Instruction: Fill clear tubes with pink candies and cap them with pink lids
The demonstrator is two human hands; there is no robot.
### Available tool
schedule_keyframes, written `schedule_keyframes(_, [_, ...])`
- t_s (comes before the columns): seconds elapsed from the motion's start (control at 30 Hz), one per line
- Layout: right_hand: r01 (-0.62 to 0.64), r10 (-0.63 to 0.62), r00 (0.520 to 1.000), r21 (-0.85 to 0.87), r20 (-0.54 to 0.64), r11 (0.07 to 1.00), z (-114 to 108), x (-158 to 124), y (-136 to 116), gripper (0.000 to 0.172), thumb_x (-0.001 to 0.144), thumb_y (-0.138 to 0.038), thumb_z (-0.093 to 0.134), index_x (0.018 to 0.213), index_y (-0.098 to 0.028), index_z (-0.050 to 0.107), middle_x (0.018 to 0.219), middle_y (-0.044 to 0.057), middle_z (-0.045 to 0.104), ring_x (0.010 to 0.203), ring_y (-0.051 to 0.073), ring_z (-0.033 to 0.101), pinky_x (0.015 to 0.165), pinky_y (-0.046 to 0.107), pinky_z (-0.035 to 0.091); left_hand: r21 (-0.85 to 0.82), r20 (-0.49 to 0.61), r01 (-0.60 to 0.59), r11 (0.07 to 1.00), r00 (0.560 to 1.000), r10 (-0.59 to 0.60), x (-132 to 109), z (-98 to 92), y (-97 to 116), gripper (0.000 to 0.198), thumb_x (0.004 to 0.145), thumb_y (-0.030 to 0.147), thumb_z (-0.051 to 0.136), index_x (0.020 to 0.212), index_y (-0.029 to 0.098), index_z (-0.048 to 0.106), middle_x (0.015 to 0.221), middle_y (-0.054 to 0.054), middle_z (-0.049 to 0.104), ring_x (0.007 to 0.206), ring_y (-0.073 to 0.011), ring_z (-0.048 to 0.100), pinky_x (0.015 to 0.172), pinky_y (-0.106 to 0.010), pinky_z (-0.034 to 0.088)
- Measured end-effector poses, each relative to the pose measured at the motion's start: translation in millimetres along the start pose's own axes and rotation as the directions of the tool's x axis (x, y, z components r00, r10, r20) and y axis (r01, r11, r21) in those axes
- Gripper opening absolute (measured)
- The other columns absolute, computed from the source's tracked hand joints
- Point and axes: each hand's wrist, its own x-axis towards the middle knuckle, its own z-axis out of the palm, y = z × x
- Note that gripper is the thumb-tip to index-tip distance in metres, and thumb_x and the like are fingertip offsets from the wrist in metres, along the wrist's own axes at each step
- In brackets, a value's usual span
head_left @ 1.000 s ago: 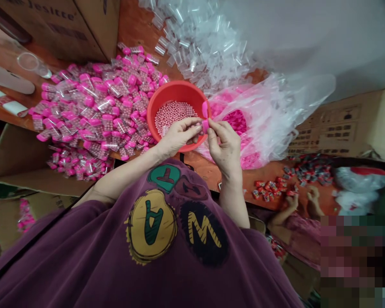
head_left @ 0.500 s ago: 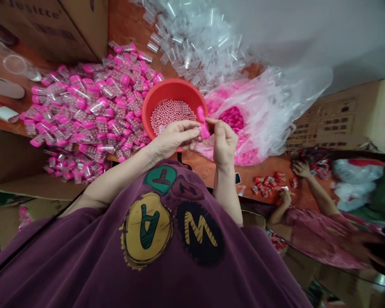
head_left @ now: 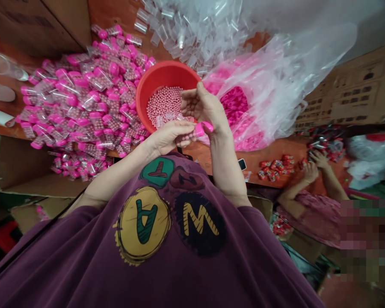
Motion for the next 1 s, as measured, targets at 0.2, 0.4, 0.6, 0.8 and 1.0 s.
schedule_keyframes(0.2, [0.183,-0.269,0.951,-0.425,-0.153,0.887,-3,-16,4,0.066,0.099,-0.086,0.042,0.109,-0.027,0.07,0.087,0.0,0.077,0.079,0.015,0.07,0.079,0.039,0.062,0.034,-0.097,-0.034,0.999,0.995,0.037,-11,26.2,-8,0.015,0.088,0.024,0.082,0.083,0.013,0.072,0.071,-0.003,0.067,0.055,-0.0052,0.051,0.047,-0.016,0.036])
schedule_keyframes(0.4, [0.131,-0.303,0.939,-0.646,-0.163,0.752,11,-48,-13,0.072,0.098,-0.088,0.033,0.118,-0.03,0.072,0.089,0.002,0.079,0.087,0.019,0.072,0.081,0.041,0.063,0.149,-0.22,-0.068,0.987,0.97,0.1,-25,49.8,-9,0.013,0.095,0.016,0.071,0.082,0.014,0.07,0.071,-0.001,0.065,0.059,-0.0058,0.054,0.047,-0.016,0.035])
schedule_keyframes(0.6, [0.053,-0.226,0.919,-0.464,-0.324,0.884,-1,-29,12,0.072,0.1,-0.086,0.033,0.112,-0.024,0.068,0.081,-0.001,0.074,0.066,0.011,0.06,0.063,0.029,0.056,0.199,-0.262,-0.12,0.973,0.95,0.171,-15,43.7,-16,0.011,0.096,0.016,0.069,0.085,0.013,0.071,0.069,0.0,0.063,0.056,-0.005,0.05,0.047,-0.018,0.032])
schedule_keyframes(0.8, [0.061,-0.068,0.885,-0.031,-0.461,0.998,-24,-8,51,0.086,0.102,-0.084,0.01,0.107,-0.019,0.066,0.083,0.005,0.071,0.068,0.014,0.064,0.069,0.033,0.059,0.235,-0.121,-0.064,0.97,0.988,0.094,4,15.0,-23,0.026,0.085,0.037,0.086,0.099,0.017,0.077,0.08,-0.001,0.069,0.06,-0.0069,0.055,0.053,-0.021,0.038])
schedule_keyframes(1.0, [-0.114,0.13,0.851,0.063,-0.509,0.992,-57,-13,107,0.04,0.098,-0.061,0.063,0.09,-0.021,0.064,0.072,-0.003,0.064,0.057,0.008,0.056,0.056,0.022,0.047,0.657,-0.528,-0.158,0.737,0.602,0.599,-33,-92.0,17,0.036,0.088,0.055,0.079,0.11,0.028,0.076,0.108,0.0,0.079,0.103,-0.0204,0.071,0.094,-0.038,0.057])
